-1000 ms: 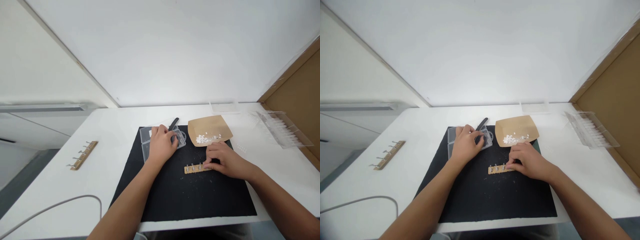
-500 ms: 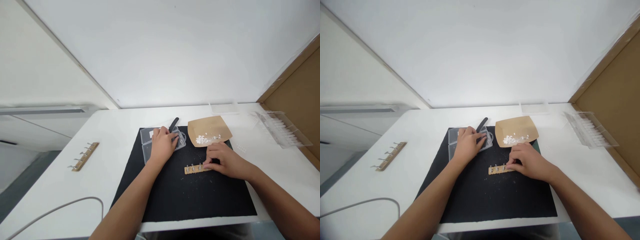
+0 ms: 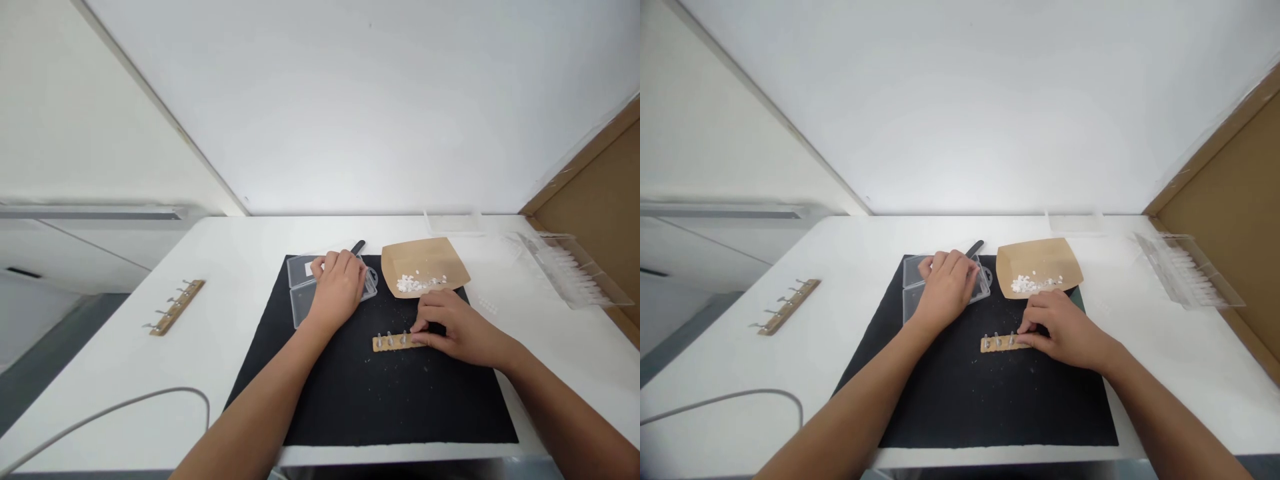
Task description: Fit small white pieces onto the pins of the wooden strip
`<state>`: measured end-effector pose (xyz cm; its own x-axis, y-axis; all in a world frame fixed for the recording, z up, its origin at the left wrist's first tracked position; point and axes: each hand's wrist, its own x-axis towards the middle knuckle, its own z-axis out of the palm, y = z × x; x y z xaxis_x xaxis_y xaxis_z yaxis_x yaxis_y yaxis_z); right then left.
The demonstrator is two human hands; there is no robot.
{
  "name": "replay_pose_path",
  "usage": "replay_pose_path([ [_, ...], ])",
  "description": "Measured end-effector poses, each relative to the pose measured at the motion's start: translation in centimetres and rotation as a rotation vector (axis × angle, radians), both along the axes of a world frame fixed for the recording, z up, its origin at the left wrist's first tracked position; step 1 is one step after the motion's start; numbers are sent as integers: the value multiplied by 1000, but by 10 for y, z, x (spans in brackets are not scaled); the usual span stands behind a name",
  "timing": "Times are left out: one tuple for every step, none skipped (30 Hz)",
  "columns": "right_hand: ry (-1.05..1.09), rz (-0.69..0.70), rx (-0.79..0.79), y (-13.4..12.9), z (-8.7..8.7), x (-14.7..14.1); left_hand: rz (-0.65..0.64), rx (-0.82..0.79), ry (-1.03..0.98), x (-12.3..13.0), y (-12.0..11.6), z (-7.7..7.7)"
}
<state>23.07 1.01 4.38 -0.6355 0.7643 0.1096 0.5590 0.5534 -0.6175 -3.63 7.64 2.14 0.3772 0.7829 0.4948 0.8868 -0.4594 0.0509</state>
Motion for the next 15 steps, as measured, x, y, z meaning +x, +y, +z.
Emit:
replay_pose_path([
  [22, -4, 17, 1, -1, 0, -30, -5, -63, 2, -2, 2],
  [48, -23, 38, 2, -2, -1, -76, -15, -122, 4, -5, 3],
  [76, -55, 68, 3, -4, -1, -139, -37, -171, 7, -8, 5],
  [100, -93, 105, 3, -6, -1, -208, -62, -221, 10, -12, 6],
  [118, -132, 151, 4, -8, -2, -276, -96, -278, 14, -17, 8],
  [130, -166, 205, 4, -10, -3, -337, -154, -341, 18, -21, 9],
  [139, -193, 263, 4, -12, -4, -384, -206, -422, 22, -26, 10],
  [147, -213, 324, 3, -14, -6, -424, -253, -497, 26, -30, 11],
  [157, -231, 385, 3, -16, -8, -453, -293, -567, 29, -34, 11],
  [170, -252, 442, 2, -17, -10, -482, -326, -643, 33, -37, 11],
  [183, -268, 498, 1, -19, -13, -502, -358, -717, 35, -40, 11],
  [193, -278, 551, 0, -19, -16, -513, -394, -784, 37, -42, 10],
  [201, -282, 605, 0, -20, -18, -518, -436, -843, 39, -44, 8],
  [210, -277, 654, -1, -20, -21, -515, -485, -894, 40, -46, 7],
  [219, -271, 697, -1, -20, -24, -510, -540, -940, 41, -47, 5],
])
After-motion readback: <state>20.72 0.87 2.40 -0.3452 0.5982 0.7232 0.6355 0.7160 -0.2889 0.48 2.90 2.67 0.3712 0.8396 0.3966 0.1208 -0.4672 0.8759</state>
